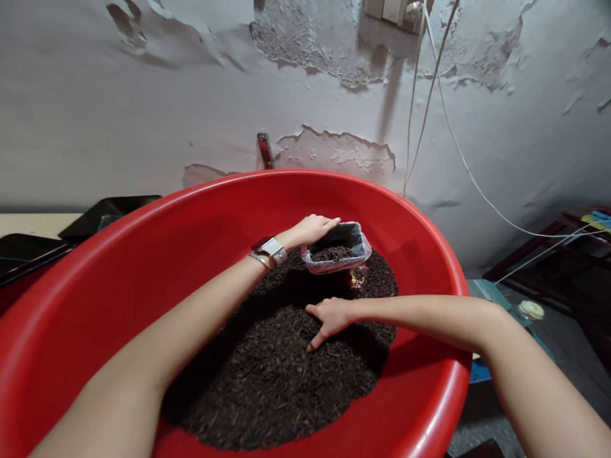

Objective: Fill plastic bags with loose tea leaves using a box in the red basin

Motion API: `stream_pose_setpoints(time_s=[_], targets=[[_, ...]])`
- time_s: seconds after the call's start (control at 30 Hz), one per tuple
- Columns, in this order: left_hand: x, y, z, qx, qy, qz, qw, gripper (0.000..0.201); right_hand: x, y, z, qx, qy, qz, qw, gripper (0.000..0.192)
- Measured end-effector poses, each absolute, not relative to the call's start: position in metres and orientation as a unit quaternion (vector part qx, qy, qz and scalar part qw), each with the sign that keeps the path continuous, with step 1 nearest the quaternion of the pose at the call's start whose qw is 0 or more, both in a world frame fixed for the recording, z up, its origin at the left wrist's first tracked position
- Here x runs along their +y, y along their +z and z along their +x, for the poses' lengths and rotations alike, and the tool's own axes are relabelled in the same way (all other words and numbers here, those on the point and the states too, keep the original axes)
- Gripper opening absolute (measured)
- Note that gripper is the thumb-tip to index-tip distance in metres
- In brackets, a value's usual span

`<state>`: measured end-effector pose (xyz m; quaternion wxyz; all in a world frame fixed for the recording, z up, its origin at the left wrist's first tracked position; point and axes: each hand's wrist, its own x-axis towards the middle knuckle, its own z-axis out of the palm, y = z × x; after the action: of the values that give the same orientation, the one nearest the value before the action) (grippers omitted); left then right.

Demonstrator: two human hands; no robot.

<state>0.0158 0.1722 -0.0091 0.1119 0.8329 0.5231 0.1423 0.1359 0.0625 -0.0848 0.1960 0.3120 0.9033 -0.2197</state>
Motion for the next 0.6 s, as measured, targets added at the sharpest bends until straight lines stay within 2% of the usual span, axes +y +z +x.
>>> stream_pose_setpoints(time_s=[0.2, 0.33, 0.47, 0.6], targets=[[0.171, -0.008, 0.016, 0.526, 0.142, 0.831, 0.111, 0.057, 0.054, -0.073, 0.133, 0.935, -0.132, 0.270, 0.190, 0.069], [0.171, -0.008, 0.017, 0.530, 0.144, 0.827, 0.120, 0.058, 0.050, -0.055, 0.128, 0.947, -0.119, 0.254, 0.157, 0.063], [0.168, -0.007, 0.017, 0.524, 0.147, 0.830, 0.122, 0.053, 0.057, -0.031, 0.127, 0.956, -0.112, 0.266, 0.057, 0.058], [0.166, -0.004, 0.017, 0.527, 0.154, 0.824, 0.139, 0.058, 0.069, -0.010, 0.135, 0.951, -0.105, 0.283, -0.068, 0.048]])
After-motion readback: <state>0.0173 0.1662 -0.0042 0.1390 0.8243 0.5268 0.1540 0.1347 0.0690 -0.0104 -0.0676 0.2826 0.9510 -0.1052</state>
